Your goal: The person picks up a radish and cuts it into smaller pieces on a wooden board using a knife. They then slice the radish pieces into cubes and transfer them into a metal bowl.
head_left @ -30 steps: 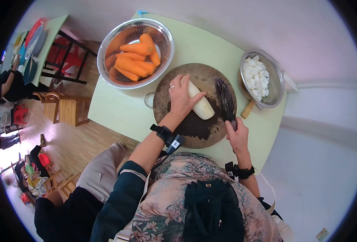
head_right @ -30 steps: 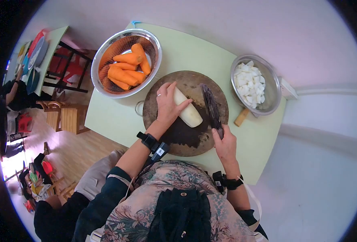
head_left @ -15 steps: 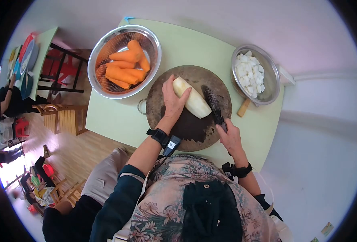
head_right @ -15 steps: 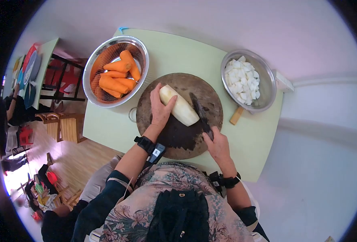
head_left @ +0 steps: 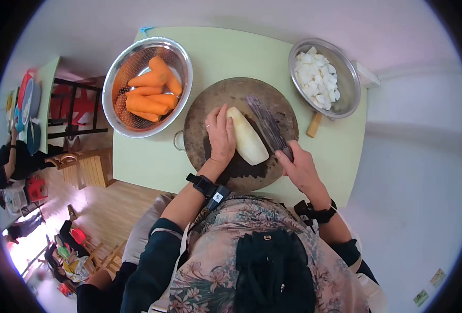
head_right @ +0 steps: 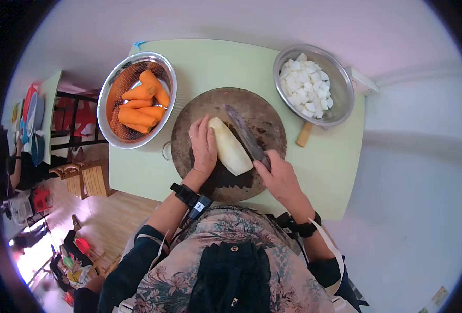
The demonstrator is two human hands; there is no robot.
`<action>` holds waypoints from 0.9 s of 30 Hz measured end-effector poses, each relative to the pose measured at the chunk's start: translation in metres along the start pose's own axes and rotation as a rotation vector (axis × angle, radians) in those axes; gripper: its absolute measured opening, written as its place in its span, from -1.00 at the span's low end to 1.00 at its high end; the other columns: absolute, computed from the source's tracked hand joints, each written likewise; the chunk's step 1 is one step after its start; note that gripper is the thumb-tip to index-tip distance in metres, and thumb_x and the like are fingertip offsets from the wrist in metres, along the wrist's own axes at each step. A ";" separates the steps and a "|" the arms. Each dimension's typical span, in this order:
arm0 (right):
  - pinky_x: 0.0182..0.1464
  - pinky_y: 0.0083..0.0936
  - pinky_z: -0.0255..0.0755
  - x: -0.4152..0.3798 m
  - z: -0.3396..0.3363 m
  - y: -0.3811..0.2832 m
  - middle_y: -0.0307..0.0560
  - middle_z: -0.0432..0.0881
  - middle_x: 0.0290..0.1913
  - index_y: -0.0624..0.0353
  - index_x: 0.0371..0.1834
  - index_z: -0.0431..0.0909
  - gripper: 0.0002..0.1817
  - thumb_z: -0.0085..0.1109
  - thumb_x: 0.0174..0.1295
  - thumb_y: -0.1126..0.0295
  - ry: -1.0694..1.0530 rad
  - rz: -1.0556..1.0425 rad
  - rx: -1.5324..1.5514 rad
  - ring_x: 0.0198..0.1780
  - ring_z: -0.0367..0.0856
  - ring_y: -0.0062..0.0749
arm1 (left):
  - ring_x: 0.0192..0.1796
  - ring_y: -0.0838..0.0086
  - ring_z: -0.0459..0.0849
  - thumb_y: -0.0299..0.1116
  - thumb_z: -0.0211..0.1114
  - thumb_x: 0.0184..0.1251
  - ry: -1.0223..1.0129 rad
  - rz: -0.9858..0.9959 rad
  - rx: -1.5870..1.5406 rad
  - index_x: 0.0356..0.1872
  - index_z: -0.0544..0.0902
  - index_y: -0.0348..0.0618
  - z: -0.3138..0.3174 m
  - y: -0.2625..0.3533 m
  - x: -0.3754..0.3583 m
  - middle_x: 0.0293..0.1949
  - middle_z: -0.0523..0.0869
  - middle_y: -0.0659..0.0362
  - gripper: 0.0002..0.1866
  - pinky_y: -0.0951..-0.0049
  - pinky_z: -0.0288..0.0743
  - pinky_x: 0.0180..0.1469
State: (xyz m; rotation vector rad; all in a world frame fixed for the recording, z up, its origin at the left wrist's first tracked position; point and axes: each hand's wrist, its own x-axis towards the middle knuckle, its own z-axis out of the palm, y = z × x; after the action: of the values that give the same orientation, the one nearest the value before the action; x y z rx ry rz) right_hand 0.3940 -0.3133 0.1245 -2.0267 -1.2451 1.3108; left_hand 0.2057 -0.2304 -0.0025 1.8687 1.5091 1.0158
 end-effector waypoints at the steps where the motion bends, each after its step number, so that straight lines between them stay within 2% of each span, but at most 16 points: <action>1: -0.44 -0.33 0.43 0.000 0.001 -0.008 0.02 0.54 -0.55 0.31 -0.11 0.40 -0.67 0.15 0.31 0.23 -0.014 -0.027 -0.012 -0.58 0.56 -0.22 | 0.14 0.02 0.42 -0.32 0.01 0.46 0.007 0.015 -0.021 0.23 0.42 -0.29 -0.001 -0.001 0.000 0.12 0.44 -0.12 -0.59 0.17 0.23 0.26; 2: -0.39 -0.29 0.44 -0.001 0.003 -0.011 0.06 0.56 -0.53 0.30 -0.09 0.41 -0.67 0.14 0.32 0.23 -0.030 -0.055 -0.024 -0.53 0.59 -0.14 | 0.13 0.01 0.41 -0.32 0.04 0.44 0.015 0.029 -0.041 0.22 0.42 -0.30 -0.002 -0.003 0.000 0.13 0.42 -0.13 -0.59 0.15 0.24 0.25; 3: -0.39 -0.29 0.44 -0.002 0.005 -0.010 0.06 0.56 -0.53 0.30 -0.09 0.41 -0.67 0.14 0.32 0.23 -0.029 -0.052 -0.021 -0.53 0.59 -0.14 | 0.13 0.01 0.41 -0.32 0.04 0.44 0.011 0.030 -0.041 0.22 0.42 -0.30 -0.003 -0.004 -0.001 0.13 0.42 -0.13 -0.59 0.15 0.24 0.25; 5: -0.31 -0.20 0.44 -0.003 0.011 -0.005 0.10 0.59 -0.47 0.28 -0.08 0.41 -0.68 0.12 0.33 0.23 0.015 -0.160 -0.090 -0.41 0.61 0.02 | 0.13 0.02 0.41 -0.38 0.11 0.39 0.039 -0.005 -0.191 0.21 0.43 -0.30 -0.005 -0.008 -0.003 0.12 0.43 -0.12 -0.60 0.15 0.27 0.23; 6: -0.31 -0.20 0.44 -0.003 0.012 -0.003 0.10 0.59 -0.47 0.28 -0.08 0.41 -0.68 0.12 0.33 0.23 0.016 -0.157 -0.090 -0.41 0.61 0.02 | 0.13 0.02 0.41 -0.38 0.11 0.39 0.037 -0.005 -0.193 0.21 0.43 -0.30 -0.008 -0.008 -0.003 0.12 0.43 -0.12 -0.60 0.15 0.27 0.23; 8: -0.27 -0.16 0.43 -0.003 0.014 -0.001 0.15 0.60 -0.42 0.27 -0.07 0.41 -0.67 0.12 0.33 0.21 0.040 -0.156 -0.143 -0.34 0.60 0.11 | 0.13 0.02 0.42 -0.45 0.20 0.29 -0.032 0.109 -0.084 0.19 0.43 -0.29 -0.016 -0.005 -0.003 0.12 0.44 -0.10 -0.56 0.15 0.29 0.21; 11: -0.26 -0.14 0.43 -0.003 0.013 -0.004 0.16 0.60 -0.41 0.26 -0.06 0.41 -0.66 0.11 0.33 0.20 0.029 -0.079 -0.105 -0.34 0.61 0.11 | 0.12 0.02 0.42 -0.47 0.27 0.20 -0.045 0.180 -0.056 0.16 0.46 -0.28 -0.022 -0.004 -0.005 0.11 0.45 -0.08 -0.54 0.14 0.29 0.20; 15: -0.27 -0.14 0.43 -0.003 0.012 -0.006 0.16 0.61 -0.41 0.26 -0.06 0.41 -0.66 0.11 0.33 0.20 0.040 -0.108 -0.171 -0.33 0.62 0.11 | 0.13 0.03 0.43 -0.46 0.31 0.15 -0.051 0.262 -0.014 0.15 0.47 -0.23 -0.027 0.002 -0.002 0.11 0.46 -0.06 -0.52 0.16 0.30 0.19; 17: -0.27 -0.14 0.44 -0.003 0.013 -0.004 0.17 0.61 -0.40 0.26 -0.06 0.42 -0.66 0.10 0.33 0.19 0.031 -0.096 -0.157 -0.33 0.62 0.12 | 0.14 0.06 0.45 -0.45 0.35 0.10 -0.010 0.385 0.033 0.08 0.53 -0.19 -0.030 0.006 0.001 0.10 0.49 -0.01 -0.55 0.16 0.30 0.19; 18: -0.27 -0.14 0.44 -0.003 0.013 -0.006 0.17 0.61 -0.40 0.26 -0.06 0.42 -0.66 0.10 0.33 0.19 0.030 -0.094 -0.158 -0.33 0.62 0.12 | 0.14 0.06 0.45 -0.45 0.35 0.10 -0.011 0.383 0.031 0.08 0.53 -0.19 -0.030 0.005 0.000 0.10 0.49 -0.01 -0.55 0.16 0.30 0.19; 20: -0.26 -0.13 0.45 -0.004 0.012 -0.010 0.17 0.62 -0.37 0.27 -0.06 0.41 -0.66 0.08 0.35 0.18 0.015 -0.083 -0.234 -0.32 0.61 0.13 | 0.13 0.10 0.48 -0.45 0.39 0.06 -0.067 0.473 0.037 -0.03 0.61 -0.14 -0.029 0.003 -0.003 0.07 0.53 0.05 -0.62 0.19 0.32 0.18; 23: -0.25 -0.11 0.45 -0.007 0.013 -0.013 0.18 0.63 -0.34 0.25 -0.07 0.41 -0.67 0.05 0.36 0.17 0.019 -0.136 -0.309 -0.31 0.61 0.16 | 0.10 0.14 0.51 -0.45 0.40 0.04 -0.067 0.527 0.038 -0.13 0.65 -0.14 -0.021 0.001 -0.006 0.01 0.56 0.08 -0.70 0.20 0.34 0.16; 27: -0.25 -0.08 0.45 -0.013 0.012 -0.020 0.19 0.63 -0.31 0.24 -0.08 0.40 -0.68 0.04 0.36 0.18 -0.009 -0.143 -0.381 -0.30 0.60 0.18 | 0.09 0.17 0.52 -0.46 0.40 0.04 -0.056 0.498 0.026 -0.16 0.65 -0.15 -0.015 -0.003 -0.008 -0.02 0.57 0.09 -0.71 0.23 0.35 0.13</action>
State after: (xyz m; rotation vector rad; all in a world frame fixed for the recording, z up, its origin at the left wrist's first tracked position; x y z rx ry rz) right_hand 0.3721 -0.3156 0.1401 -2.1292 -1.7163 1.0797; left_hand 0.1915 -0.2378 0.0023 2.3331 1.0456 1.1441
